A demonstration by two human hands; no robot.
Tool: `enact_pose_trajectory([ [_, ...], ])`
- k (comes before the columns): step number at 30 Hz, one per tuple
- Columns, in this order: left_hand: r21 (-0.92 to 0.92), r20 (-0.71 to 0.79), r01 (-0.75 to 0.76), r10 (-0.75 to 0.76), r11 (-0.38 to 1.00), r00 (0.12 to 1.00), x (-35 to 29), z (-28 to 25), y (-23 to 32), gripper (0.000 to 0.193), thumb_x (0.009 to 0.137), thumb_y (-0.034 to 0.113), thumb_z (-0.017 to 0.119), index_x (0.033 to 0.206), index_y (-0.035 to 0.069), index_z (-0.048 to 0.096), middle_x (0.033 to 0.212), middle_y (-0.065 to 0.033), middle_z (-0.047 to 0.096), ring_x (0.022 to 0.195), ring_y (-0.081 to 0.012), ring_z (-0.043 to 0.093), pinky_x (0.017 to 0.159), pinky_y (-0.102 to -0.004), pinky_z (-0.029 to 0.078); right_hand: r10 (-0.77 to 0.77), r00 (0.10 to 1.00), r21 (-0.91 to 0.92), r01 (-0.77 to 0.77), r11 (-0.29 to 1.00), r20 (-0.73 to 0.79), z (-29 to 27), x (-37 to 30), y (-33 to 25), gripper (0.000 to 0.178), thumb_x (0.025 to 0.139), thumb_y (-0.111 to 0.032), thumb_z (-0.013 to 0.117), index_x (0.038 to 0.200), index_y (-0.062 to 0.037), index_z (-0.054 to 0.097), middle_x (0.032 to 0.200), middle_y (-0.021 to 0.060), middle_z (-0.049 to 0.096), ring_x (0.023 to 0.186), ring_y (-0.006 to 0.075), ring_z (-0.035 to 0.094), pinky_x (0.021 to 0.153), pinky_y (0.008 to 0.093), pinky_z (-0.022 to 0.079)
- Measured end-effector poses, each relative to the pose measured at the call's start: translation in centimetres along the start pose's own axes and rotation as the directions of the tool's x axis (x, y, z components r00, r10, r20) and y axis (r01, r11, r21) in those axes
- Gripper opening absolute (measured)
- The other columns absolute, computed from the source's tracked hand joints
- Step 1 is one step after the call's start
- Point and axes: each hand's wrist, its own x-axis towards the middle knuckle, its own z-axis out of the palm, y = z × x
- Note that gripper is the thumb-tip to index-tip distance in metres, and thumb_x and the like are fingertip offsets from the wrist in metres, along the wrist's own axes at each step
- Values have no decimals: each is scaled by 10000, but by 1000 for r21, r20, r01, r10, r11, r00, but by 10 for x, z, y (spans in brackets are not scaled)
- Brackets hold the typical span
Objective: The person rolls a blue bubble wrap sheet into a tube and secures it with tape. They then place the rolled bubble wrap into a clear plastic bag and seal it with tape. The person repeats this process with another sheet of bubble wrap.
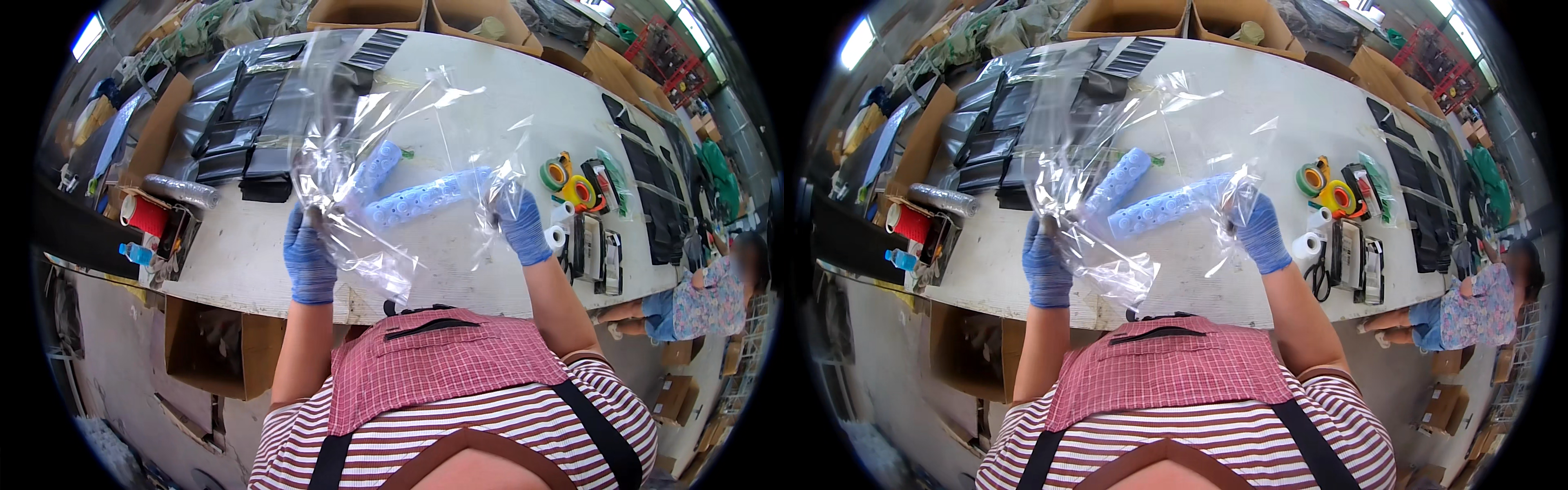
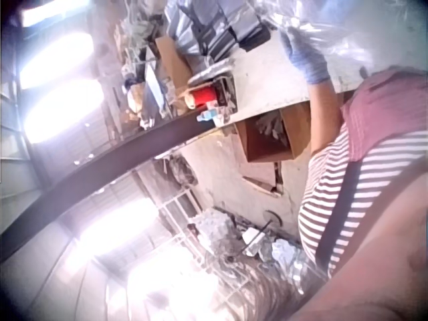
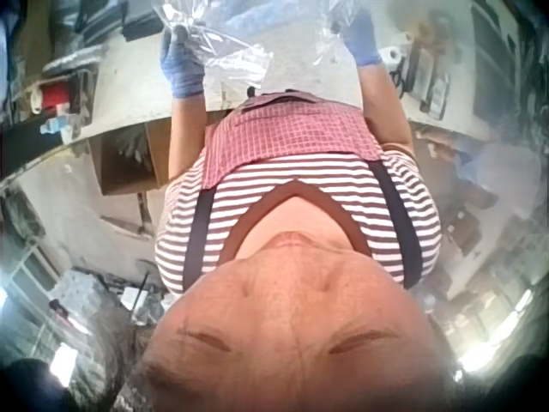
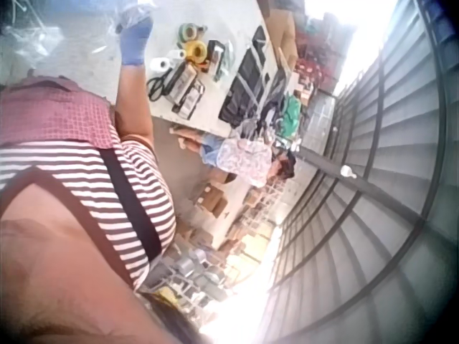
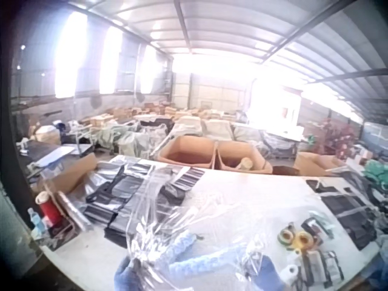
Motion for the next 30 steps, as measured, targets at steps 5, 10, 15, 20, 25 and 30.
enact_pose_trajectory([
  [5,-119,28,69,-66,991,997,-5,28,2,342,970,310,592,1193,51,576,1060,-92,648,918,-209,640,806,-344,536,-152,971,-375,212,903,183,13,-7,60,256,878,-226,686,1087,-81,654,891,147,689,808,273,668,719,348,534],
  [10,-241,247,333,-274,912,929,-15,48,-19,308,925,218,646,1180,53,595,1011,-66,661,922,-191,649,817,-326,547,-73,915,-648,335,684,396,55,-28,-4,541,839,-261,732,1313,-84,539,1047,137,683,972,294,662,904,417,494],
  [15,-87,289,401,-362,912,886,-27,75,-46,405,952,187,613,1314,20,542,1143,-89,644,1045,-201,625,901,-332,525,-304,803,397,93,913,512,49,-19,9,677,852,-337,717,1401,-34,461,1169,36,607,1074,145,562,892,311,474],
  [20,233,477,100,-203,967,855,-30,62,-61,340,967,178,596,1272,28,602,1192,-66,628,1084,-178,590,978,-306,444,-191,749,511,-221,831,634,33,-26,3,616,894,-398,667,1368,-37,511,1043,15,581,939,71,515,810,233,445],
  [25,396,633,-468,134,790,762,-21,63,-48,332,933,152,633,1248,47,629,1323,-93,534,1223,-199,488,1039,-335,386,11,913,527,-245,814,408,50,-30,-10,394,929,-281,616,1235,-33,619,953,56,642,738,89,588,650,227,477],
  [30,323,830,-293,-120,900,545,-5,66,-59,692,855,213,736,1447,46,419,1474,-128,399,1372,-278,370,1130,-386,300,-304,917,619,85,781,258,23,-63,-18,294,922,-204,650,1161,-34,631,1032,104,663,936,197,642,865,328,532],
])
